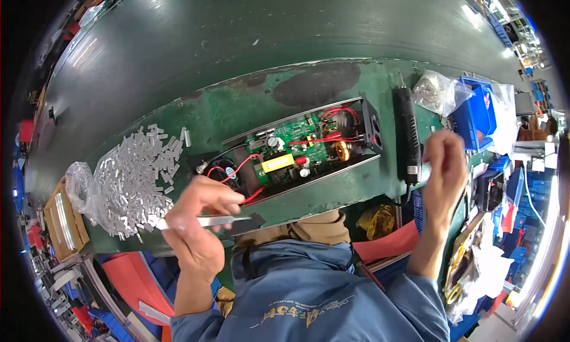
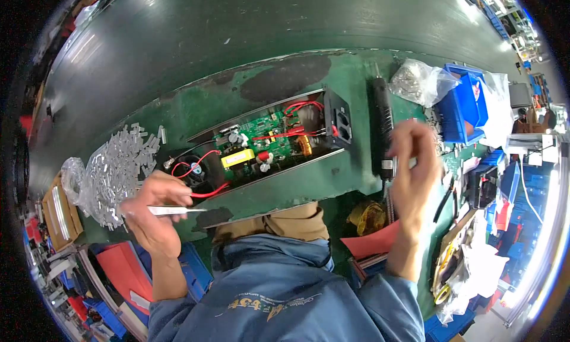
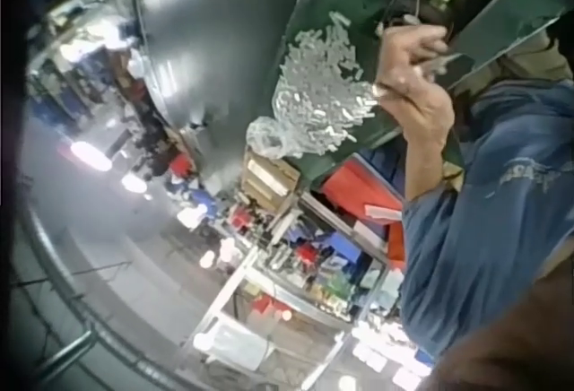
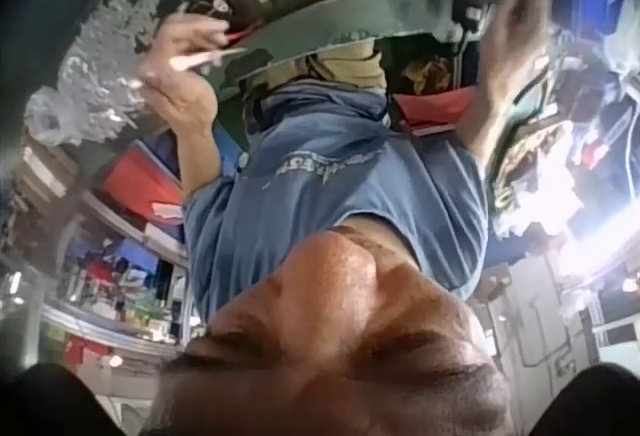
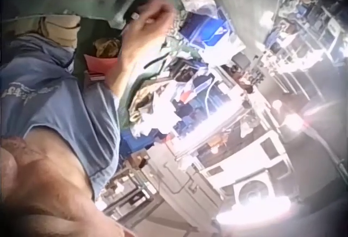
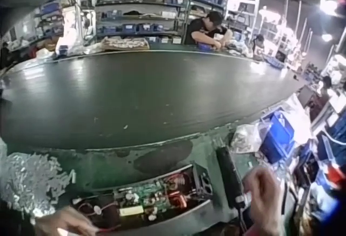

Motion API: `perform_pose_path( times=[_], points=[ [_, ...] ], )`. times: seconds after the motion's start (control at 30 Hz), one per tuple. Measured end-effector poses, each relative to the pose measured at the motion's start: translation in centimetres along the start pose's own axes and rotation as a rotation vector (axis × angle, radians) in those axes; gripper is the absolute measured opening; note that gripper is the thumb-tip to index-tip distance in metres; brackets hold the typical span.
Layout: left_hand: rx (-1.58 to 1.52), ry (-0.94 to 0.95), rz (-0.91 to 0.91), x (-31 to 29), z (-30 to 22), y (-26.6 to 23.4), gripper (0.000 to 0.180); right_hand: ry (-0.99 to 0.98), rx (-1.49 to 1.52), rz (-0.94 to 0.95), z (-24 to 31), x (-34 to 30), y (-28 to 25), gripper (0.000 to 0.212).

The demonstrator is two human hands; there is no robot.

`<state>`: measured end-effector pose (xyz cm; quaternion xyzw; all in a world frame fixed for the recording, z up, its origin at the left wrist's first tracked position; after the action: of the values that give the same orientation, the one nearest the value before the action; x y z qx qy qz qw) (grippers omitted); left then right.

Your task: Assembling internal components into a metal casing using an electric screwdriver on a production line.

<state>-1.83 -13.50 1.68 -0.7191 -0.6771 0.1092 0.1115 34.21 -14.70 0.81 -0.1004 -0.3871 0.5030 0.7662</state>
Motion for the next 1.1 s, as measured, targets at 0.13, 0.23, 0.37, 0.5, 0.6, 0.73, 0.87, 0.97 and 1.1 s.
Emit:
perform_pose_path(
  times=[0.13,0.23,0.37,0.5,0.6,0.73,0.87,0.97,1.1],
  points=[
    [-0.263,-0.138,0.148,0.5,-0.7,0.9,0.029,0.172,0.352,0.178,3.8,-4.8,5.3,0.006],
    [-0.282,-0.243,0.176,0.6,-0.8,1.9,0.011,0.323,0.527,0.293,5.2,-6.9,8.0,0.007],
    [-0.398,-0.323,0.215,0.6,-0.3,1.7,0.024,0.345,0.706,0.373,6.3,-7.7,9.9,0.013],
    [-0.328,-0.278,0.234,0.7,-0.5,1.6,0.019,0.344,0.711,0.368,7.0,-7.4,10.3,0.012],
    [-0.312,-0.277,0.23,0.9,-0.6,1.8,0.02,0.352,0.704,0.359,7.1,-7.2,10.1,0.013],
    [-0.276,-0.297,0.229,1.1,-0.9,2.1,0.023,0.363,0.744,0.347,7.4,-7.1,10.3,0.015],
    [-0.321,-0.289,0.211,1.1,-0.7,2.2,0.021,0.373,0.788,0.342,7.7,-7.1,10.4,0.015],
    [-0.335,-0.29,0.216,1.0,-0.6,2.3,0.021,0.36,0.795,0.339,7.6,-7.1,10.5,0.015],
    [-0.307,-0.284,0.205,1.0,-0.8,2.3,0.021,0.346,0.783,0.325,7.8,-7.1,10.5,0.016]
  ],
)
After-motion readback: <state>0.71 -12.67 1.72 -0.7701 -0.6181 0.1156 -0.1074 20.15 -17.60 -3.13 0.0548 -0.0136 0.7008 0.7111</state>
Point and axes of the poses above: each hand's wrist, its own x-axis towards the middle knuckle, its own y-axis out of the palm, z = x × y, the point moved 1 cm from there along x, towards the middle knuckle, and after that the axes turned 13 degrees about -y, right-handed, at the moved point
